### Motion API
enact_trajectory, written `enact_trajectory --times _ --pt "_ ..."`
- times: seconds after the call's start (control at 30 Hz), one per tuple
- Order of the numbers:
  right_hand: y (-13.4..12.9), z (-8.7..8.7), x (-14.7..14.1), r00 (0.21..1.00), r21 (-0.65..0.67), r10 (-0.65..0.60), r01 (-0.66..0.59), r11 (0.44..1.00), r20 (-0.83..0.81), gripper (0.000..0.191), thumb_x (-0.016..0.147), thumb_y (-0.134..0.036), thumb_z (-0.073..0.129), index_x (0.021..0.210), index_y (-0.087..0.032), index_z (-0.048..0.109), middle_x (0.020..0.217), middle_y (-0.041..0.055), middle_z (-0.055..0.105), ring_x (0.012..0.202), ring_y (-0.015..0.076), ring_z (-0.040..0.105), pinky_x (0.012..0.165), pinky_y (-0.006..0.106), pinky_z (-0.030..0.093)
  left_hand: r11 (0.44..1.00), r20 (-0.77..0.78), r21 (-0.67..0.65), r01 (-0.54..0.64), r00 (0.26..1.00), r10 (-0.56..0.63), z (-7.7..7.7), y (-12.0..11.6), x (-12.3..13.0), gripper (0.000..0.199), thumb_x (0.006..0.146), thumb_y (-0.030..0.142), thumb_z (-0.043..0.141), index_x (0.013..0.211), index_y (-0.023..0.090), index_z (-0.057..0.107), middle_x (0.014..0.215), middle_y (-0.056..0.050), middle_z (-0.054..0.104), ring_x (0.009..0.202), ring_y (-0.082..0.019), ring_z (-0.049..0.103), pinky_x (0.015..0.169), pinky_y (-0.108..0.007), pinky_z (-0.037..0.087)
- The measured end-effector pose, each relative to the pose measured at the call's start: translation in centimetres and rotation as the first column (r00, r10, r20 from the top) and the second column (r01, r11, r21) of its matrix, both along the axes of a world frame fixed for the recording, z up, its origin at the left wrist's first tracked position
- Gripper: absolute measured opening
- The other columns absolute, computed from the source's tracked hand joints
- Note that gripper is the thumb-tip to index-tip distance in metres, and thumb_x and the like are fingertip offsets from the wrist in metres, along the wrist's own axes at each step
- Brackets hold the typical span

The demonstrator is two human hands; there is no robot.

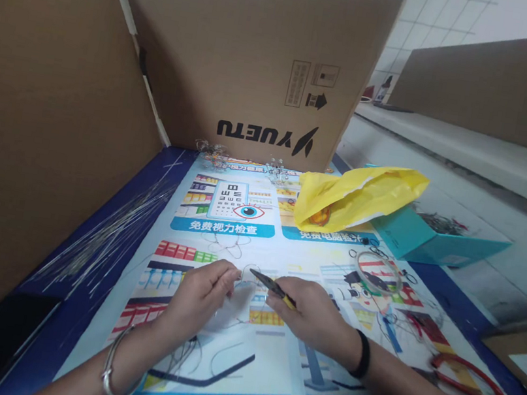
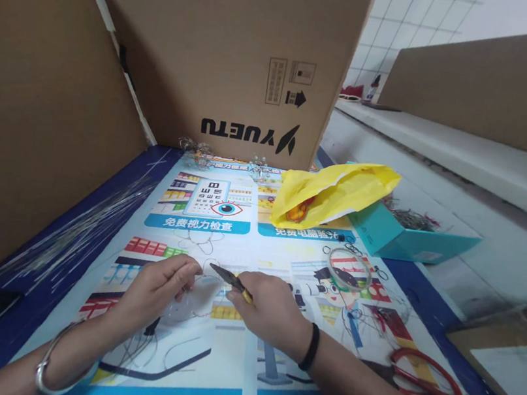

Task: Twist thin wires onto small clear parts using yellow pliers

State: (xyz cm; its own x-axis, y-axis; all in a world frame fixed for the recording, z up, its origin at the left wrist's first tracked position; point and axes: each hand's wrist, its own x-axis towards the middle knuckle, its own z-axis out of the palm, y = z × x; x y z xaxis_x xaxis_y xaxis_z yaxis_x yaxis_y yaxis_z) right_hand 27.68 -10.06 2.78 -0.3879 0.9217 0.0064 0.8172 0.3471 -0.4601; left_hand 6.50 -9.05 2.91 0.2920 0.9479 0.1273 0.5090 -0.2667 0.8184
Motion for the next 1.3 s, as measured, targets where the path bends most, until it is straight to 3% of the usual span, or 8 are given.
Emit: enact_trajectory --times 0.17,0.27,0.37,0.57,0.73,1.0,1.17,1.3 --pt "-0.20 0.00 -0.28 0.998 -0.003 -0.042 0.043 0.999 0.039 0.024 0.086 -0.036 0.041 0.077 -0.018 0.055 0.076 0.0025 0.063 0.068 0.0143 0.056 0.058 0.023 0.030 0.992 -0.033 0.041 -0.121 0.992 0.122 -0.03 -0.21 0.17 0.031 0.087 0.035 0.040 0.062 0.019 0.048 0.055 0.003 0.052 0.055 -0.013 0.051 0.052 -0.022 0.035" --pt "-0.29 -0.01 -0.37 0.995 0.001 -0.069 0.069 0.998 0.073 0.023 0.086 -0.035 0.042 0.077 -0.019 0.055 0.076 0.0028 0.064 0.068 0.0146 0.056 0.058 0.024 0.030 0.995 -0.004 -0.035 -0.096 0.995 0.095 -0.34 -0.12 0.32 0.029 0.087 0.036 0.041 0.065 0.020 0.051 0.055 0.003 0.054 0.052 -0.012 0.051 0.051 -0.022 0.036" --pt "-0.34 -0.05 -0.35 0.992 0.010 -0.066 0.066 0.998 0.105 0.021 0.085 -0.035 0.043 0.078 -0.019 0.055 0.077 0.0032 0.064 0.069 0.0153 0.056 0.058 0.024 0.030 0.992 0.056 -0.121 -0.040 0.997 0.047 -0.57 0.11 0.32 0.024 0.086 0.036 0.042 0.081 0.020 0.059 0.056 0.004 0.055 0.048 -0.012 0.050 0.050 -0.022 0.038" --pt "-0.30 0.05 -0.34 0.991 0.007 -0.028 0.027 1.000 0.130 0.021 0.085 -0.035 0.044 0.080 -0.019 0.056 0.080 0.0031 0.064 0.071 0.0155 0.057 0.058 0.024 0.031 0.998 0.103 -0.054 0.033 0.994 -0.027 0.09 0.48 0.18 0.019 0.082 0.031 0.048 0.080 0.018 0.063 0.076 -0.002 0.063 0.072 -0.016 0.056 0.065 -0.025 0.042" --pt "-0.42 -0.03 -0.51 0.986 0.047 0.031 -0.039 0.998 0.162 0.018 0.085 -0.033 0.045 0.081 -0.019 0.057 0.081 0.0037 0.064 0.072 0.0157 0.056 0.060 0.024 0.032 0.995 0.193 -0.095 0.041 0.981 -0.022 0.08 0.73 0.11 0.018 0.081 0.030 0.051 0.085 0.018 0.063 0.081 -0.004 0.063 0.075 -0.016 0.056 0.066 -0.025 0.043" --pt "-0.52 -0.05 -0.58 0.977 0.087 0.037 -0.057 0.995 0.212 0.018 0.085 -0.034 0.046 0.084 -0.019 0.056 0.083 0.0041 0.062 0.076 0.0173 0.057 0.062 0.025 0.035 0.987 0.003 0.163 0.013 1.000 -0.014 0.21 0.61 0.05 0.015 0.082 0.021 0.048 0.073 0.019 0.060 0.071 -0.001 0.060 0.070 -0.014 0.054 0.066 -0.025 0.041" --pt "-0.25 -0.08 -0.34 0.995 0.059 -0.011 0.005 0.998 0.103 0.017 0.083 -0.032 0.048 0.089 -0.019 0.057 0.085 0.0042 0.062 0.080 0.0181 0.056 0.066 0.026 0.037 0.959 -0.067 0.268 -0.093 0.991 0.114 -0.21 0.62 -0.07 0.014 0.082 0.021 0.045 0.076 0.020 0.058 0.073 -0.001 0.060 0.073 -0.015 0.055 0.065 -0.024 0.040" --pt "-0.18 -0.04 -0.54 0.982 -0.028 -0.093 0.090 0.996 -0.165 0.018 0.084 -0.033 0.045 0.087 -0.019 0.057 0.079 0.0017 0.061 0.073 0.0158 0.055 0.063 0.025 0.038 0.955 -0.028 0.242 -0.171 0.983 0.183 -0.48 0.53 0.09 0.013 0.082 0.023 0.046 0.077 0.019 0.057 0.074 -0.002 0.060 0.073 -0.016 0.055 0.063 -0.023 0.040"
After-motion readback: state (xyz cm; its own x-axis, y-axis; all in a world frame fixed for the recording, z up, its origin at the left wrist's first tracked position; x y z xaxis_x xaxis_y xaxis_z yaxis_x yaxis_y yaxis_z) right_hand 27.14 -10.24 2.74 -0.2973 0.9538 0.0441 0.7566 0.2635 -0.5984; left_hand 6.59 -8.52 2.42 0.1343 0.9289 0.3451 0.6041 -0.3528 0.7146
